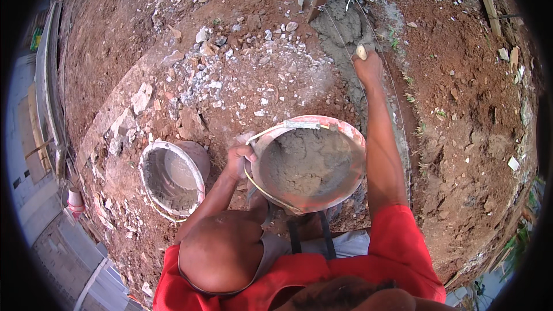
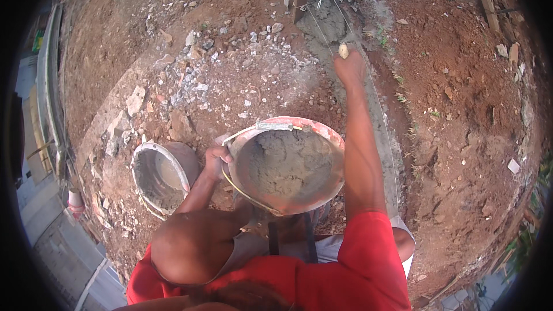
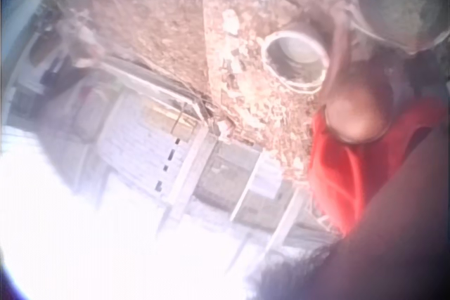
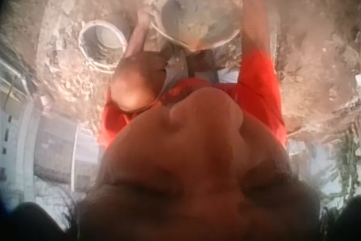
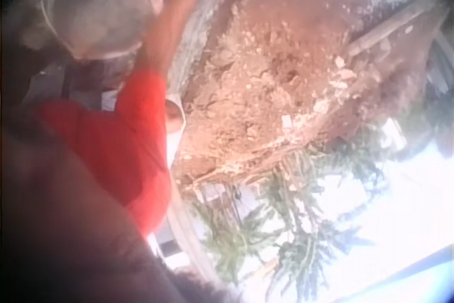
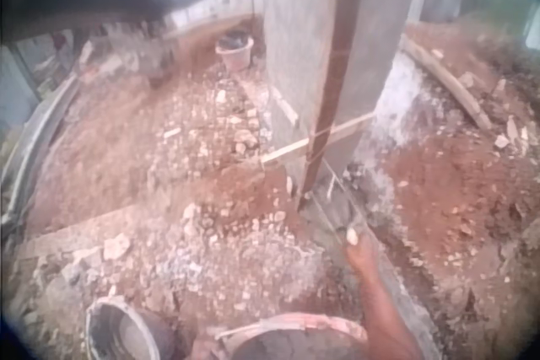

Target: The person scoops wet cement from a bucket with a trowel and spreads it into a narrow trench. He then places a white rectangular paving stone into the trench, taps it with a hammer to level it, and continues spreading cement along the trench for the next stone.

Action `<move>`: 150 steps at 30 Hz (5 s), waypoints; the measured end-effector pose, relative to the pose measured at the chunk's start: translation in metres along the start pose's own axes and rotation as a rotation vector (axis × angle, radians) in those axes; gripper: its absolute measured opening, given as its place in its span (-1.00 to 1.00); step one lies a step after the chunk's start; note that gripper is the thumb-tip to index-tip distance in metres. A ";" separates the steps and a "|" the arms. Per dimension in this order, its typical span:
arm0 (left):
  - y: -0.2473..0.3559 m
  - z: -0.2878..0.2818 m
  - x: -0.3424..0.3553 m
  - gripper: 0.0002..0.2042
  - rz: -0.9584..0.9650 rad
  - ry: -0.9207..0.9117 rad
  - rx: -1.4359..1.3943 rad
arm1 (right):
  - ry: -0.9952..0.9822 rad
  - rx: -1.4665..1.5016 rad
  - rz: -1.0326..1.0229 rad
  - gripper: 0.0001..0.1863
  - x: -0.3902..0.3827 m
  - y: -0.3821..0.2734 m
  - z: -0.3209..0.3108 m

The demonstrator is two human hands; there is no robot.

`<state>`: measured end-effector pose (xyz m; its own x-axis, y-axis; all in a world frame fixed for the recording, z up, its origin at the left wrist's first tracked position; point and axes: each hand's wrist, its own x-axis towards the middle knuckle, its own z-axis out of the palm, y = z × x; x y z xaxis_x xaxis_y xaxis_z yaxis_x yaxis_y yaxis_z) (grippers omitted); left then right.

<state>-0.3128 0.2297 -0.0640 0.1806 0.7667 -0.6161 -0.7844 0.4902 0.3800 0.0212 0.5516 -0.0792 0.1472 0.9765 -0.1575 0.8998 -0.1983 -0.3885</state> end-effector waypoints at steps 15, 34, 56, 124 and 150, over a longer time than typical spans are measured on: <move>0.006 0.015 0.001 -0.52 0.019 0.077 0.030 | -0.694 0.630 0.496 -0.46 0.019 -0.010 -0.042; 0.019 0.109 -0.013 -0.82 0.079 0.020 0.105 | -0.594 0.998 0.537 -0.61 -0.321 0.043 -0.235; 0.016 0.172 -0.002 -0.93 0.063 -0.390 0.846 | -0.917 0.664 0.701 -0.51 -0.410 -0.033 -0.177; 0.065 0.012 0.035 -0.27 0.087 0.123 0.137 | 0.045 0.008 0.281 -0.54 -0.131 0.070 -0.026; 0.058 0.016 0.045 -0.40 0.023 -0.004 0.087 | -0.269 0.013 0.388 -0.27 -0.180 0.174 -0.075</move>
<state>-0.3406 0.2993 -0.0580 0.1657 0.7793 -0.6044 -0.7337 0.5069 0.4525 0.1819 0.3477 -0.0500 0.3586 0.7739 -0.5220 0.7938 -0.5470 -0.2657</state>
